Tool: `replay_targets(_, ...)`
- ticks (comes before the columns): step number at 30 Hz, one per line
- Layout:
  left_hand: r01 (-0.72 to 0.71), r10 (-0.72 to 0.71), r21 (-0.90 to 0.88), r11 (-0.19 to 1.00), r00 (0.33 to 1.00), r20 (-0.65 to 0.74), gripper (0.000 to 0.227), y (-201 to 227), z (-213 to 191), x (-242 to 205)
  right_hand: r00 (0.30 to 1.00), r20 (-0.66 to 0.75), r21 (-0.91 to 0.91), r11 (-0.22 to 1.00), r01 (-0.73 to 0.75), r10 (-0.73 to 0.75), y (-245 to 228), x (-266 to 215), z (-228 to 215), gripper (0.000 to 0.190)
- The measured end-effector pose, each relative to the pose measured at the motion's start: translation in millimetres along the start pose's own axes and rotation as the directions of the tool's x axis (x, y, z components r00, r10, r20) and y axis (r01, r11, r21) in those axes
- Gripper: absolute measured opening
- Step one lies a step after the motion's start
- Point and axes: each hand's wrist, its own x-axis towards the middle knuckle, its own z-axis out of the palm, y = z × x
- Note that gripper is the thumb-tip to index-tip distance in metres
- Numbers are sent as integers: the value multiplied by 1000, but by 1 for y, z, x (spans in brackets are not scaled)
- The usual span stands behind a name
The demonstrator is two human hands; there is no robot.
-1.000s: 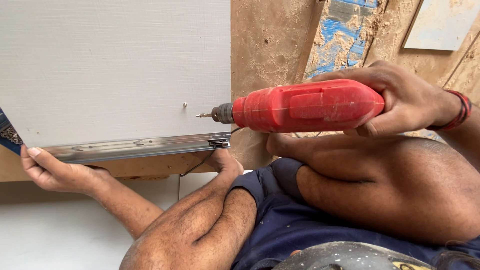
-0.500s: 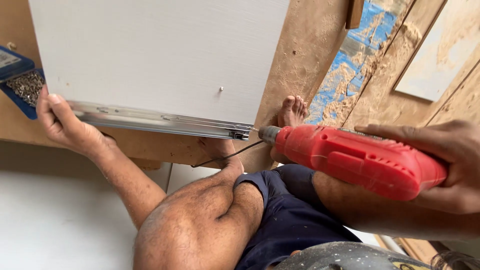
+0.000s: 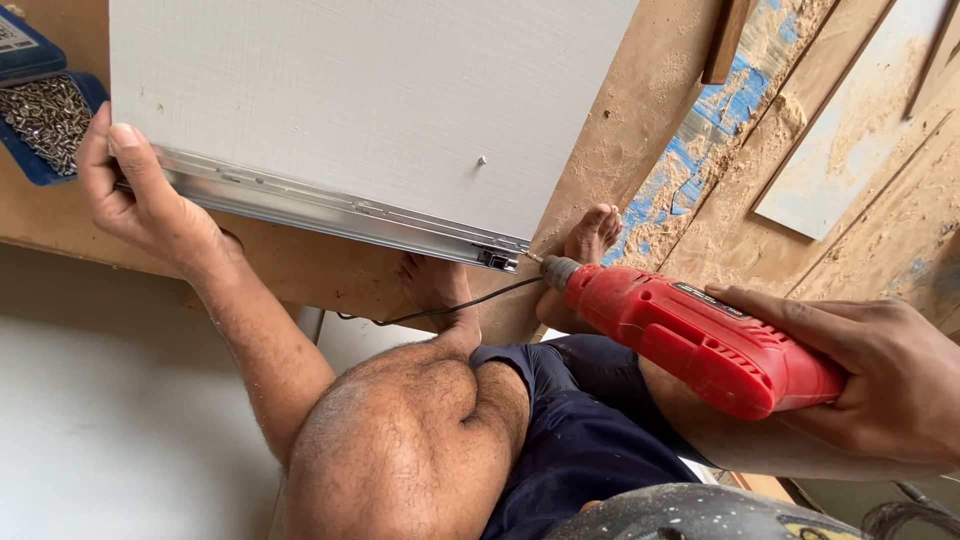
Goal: Installing metal slides onto a white wooden drawer front using a power drill and screws.
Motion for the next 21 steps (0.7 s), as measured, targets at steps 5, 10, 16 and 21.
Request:
replay_targets(5, -58, 58, 5, 998, 998, 5, 30, -8, -2, 2, 988, 42, -78, 987, -144, 147, -4, 3, 3, 100)
replay_targets(10, -107, 107, -2, 994, 993, 38, 30, -11, -3, 2, 989, 55, -118, 985, -128, 135, -7, 7, 3, 104)
replay_targets(16, -132, 132, 7, 991, 991, 38, 29, -16, -4, 4, 996, 26, -129, 988, -85, 89, -10, 10, 3, 102)
replay_targets(21, -137, 136, 6, 991, 989, 52, 29, -18, -6, 2, 985, 67, -166, 975, -147, 160, -11, 13, 3, 105)
